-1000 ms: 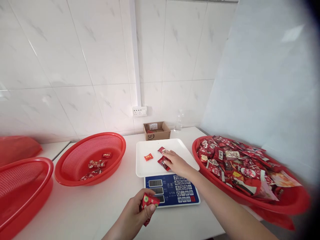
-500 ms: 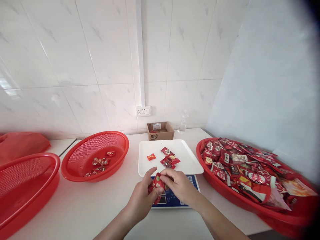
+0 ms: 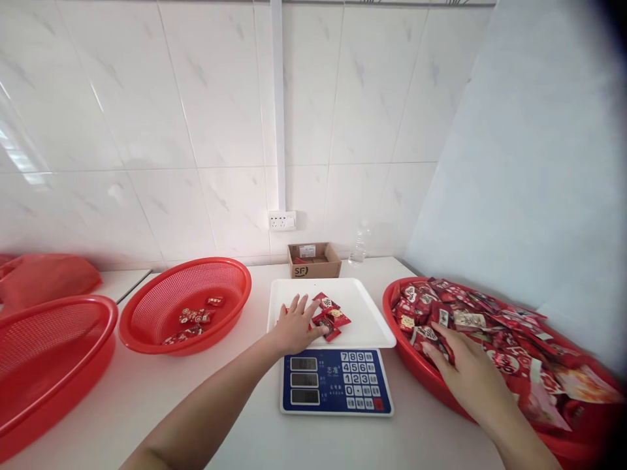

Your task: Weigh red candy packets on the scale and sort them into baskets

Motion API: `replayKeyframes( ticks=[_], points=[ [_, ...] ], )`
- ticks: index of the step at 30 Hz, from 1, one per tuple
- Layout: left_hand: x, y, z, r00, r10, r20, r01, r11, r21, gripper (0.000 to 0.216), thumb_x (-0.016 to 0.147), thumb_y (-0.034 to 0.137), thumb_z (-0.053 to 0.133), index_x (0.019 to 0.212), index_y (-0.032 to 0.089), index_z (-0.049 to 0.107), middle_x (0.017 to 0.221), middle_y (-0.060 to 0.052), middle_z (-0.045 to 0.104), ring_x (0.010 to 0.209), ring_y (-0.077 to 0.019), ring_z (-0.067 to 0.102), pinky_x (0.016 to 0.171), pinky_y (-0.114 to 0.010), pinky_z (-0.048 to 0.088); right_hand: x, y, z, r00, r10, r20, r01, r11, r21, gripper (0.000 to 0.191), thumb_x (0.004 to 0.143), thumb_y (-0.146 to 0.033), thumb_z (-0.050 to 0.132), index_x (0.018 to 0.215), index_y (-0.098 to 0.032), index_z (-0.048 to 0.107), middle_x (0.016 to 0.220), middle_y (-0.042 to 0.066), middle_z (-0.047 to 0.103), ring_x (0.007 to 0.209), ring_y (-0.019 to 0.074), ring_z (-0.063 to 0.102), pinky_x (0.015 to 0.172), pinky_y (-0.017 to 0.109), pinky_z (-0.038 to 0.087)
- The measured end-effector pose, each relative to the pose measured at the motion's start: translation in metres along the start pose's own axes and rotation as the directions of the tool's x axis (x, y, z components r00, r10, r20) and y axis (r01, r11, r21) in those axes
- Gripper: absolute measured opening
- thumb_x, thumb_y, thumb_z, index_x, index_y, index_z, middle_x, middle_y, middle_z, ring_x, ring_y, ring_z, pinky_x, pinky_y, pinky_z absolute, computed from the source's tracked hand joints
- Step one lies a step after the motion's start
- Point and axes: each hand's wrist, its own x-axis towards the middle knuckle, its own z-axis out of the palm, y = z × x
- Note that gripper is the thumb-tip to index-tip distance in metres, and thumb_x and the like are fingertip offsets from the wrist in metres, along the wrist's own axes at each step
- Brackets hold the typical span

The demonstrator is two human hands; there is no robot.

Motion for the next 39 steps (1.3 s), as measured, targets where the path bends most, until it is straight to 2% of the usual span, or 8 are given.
replayKeyframes(
  ticks=[4, 10, 16, 20, 25, 28, 32, 39],
  points=[
    [0.022, 0.010, 0.004, 1.000, -0.001, -0.014, 0.001, 1.000, -0.010, 0.078, 0.078, 0.074, 0.024, 0.143, 0.032, 0.015, 0.153, -0.009, 0.006, 0.138, -0.0345, -0.004, 0.102, -0.065, 0.005, -0.010, 0.008, 0.002, 1.000, 0.016, -0.008, -0.017, 0.999, -0.039, 0.051, 0.081, -0.052, 0.034, 0.113, -0.018, 0.056, 0.110, 0.014, 0.061, 0.104, 0.0297, 0.056, 0.084, 0.044, 0.046],
    [0.039, 0.017, 0.002, 0.999, 0.037, -0.004, -0.037, 0.997, 0.067, 0.069, 0.077, 0.074, 0.029, 0.132, 0.034, 0.039, 0.147, -0.006, 0.028, 0.136, -0.0356, 0.012, 0.102, -0.067, 0.007, -0.014, -0.002, -0.002, 0.999, -0.044, 0.024, 0.046, 0.995, -0.083, 0.049, 0.083, -0.047, 0.034, 0.115, -0.016, 0.056, 0.110, 0.014, 0.063, 0.101, 0.0284, 0.058, 0.086, 0.043, 0.044],
    [0.039, 0.029, 0.000, 0.998, 0.051, -0.035, -0.047, 0.993, 0.110, 0.074, 0.078, 0.071, 0.031, 0.136, 0.024, 0.034, 0.147, -0.013, 0.028, 0.137, -0.0373, 0.009, 0.101, -0.067, -0.001, -0.018, -0.023, -0.020, 0.941, 0.158, 0.298, -0.100, 0.974, -0.202, 0.047, 0.089, -0.045, 0.024, 0.111, -0.024, 0.060, 0.088, 0.009, 0.071, 0.076, 0.0255, 0.066, 0.064, 0.035, 0.045],
    [0.043, 0.065, 0.002, 0.966, 0.247, -0.076, -0.236, 0.963, 0.129, 0.059, 0.088, 0.057, 0.029, 0.137, 0.023, 0.033, 0.148, -0.010, 0.027, 0.138, -0.0320, 0.007, 0.107, -0.060, 0.002, -0.018, -0.030, -0.027, 0.923, 0.163, 0.350, -0.095, 0.975, -0.203, 0.045, 0.089, -0.047, 0.025, 0.102, -0.027, 0.063, 0.083, 0.006, 0.072, 0.072, 0.0235, 0.066, 0.058, 0.030, 0.040],
    [0.066, 0.125, 0.009, 0.872, 0.480, 0.099, -0.488, 0.869, 0.083, 0.038, 0.091, 0.031, 0.035, 0.124, 0.021, 0.049, 0.125, -0.009, 0.055, 0.120, -0.0246, 0.046, 0.100, -0.039, 0.035, -0.018, -0.029, -0.031, 0.923, 0.108, 0.370, -0.047, 0.984, -0.170, 0.042, 0.087, -0.050, 0.032, 0.102, -0.026, 0.062, 0.090, 0.005, 0.071, 0.080, 0.0234, 0.066, 0.063, 0.029, 0.042],
    [0.091, 0.157, 0.017, 0.852, 0.474, 0.222, -0.501, 0.861, 0.086, 0.030, 0.083, 0.026, 0.047, 0.108, 0.019, 0.062, 0.103, -0.010, 0.066, 0.097, -0.0245, 0.060, 0.083, -0.033, 0.046, -0.019, -0.031, -0.033, 0.917, 0.089, 0.388, -0.018, 0.983, -0.182, 0.039, 0.088, -0.046, 0.033, 0.102, -0.025, 0.062, 0.088, 0.006, 0.071, 0.079, 0.0229, 0.066, 0.064, 0.029, 0.042],
    [0.126, 0.188, 0.023, 0.816, 0.408, 0.409, -0.485, 0.869, 0.102, 0.027, 0.065, 0.025, 0.066, 0.090, 0.016, 0.070, 0.082, -0.011, 0.071, 0.083, -0.0274, 0.063, 0.076, -0.034, 0.048, -0.020, -0.032, -0.032, 0.921, 0.068, 0.385, 0.009, 0.981, -0.196, 0.038, 0.089, -0.042, 0.033, 0.105, -0.022, 0.061, 0.085, 0.009, 0.071, 0.077, 0.0244, 0.066, 0.064, 0.031, 0.042],
    [0.148, 0.199, 0.031, 0.761, 0.339, 0.553, -0.448, 0.891, 0.070, 0.074, 0.055, 0.021, 0.072, 0.125, 0.026, 0.052, 0.125, -0.007, 0.058, 0.108, -0.0318, 0.054, 0.082, -0.039, 0.047, -0.021, -0.029, -0.029, 0.931, 0.028, 0.363, 0.049, 0.978, -0.201, 0.035, 0.090, -0.042, 0.032, 0.097, -0.022, 0.061, 0.088, 0.007, 0.070, 0.079, 0.0233, 0.065, 0.063, 0.029, 0.041]
  ],
)
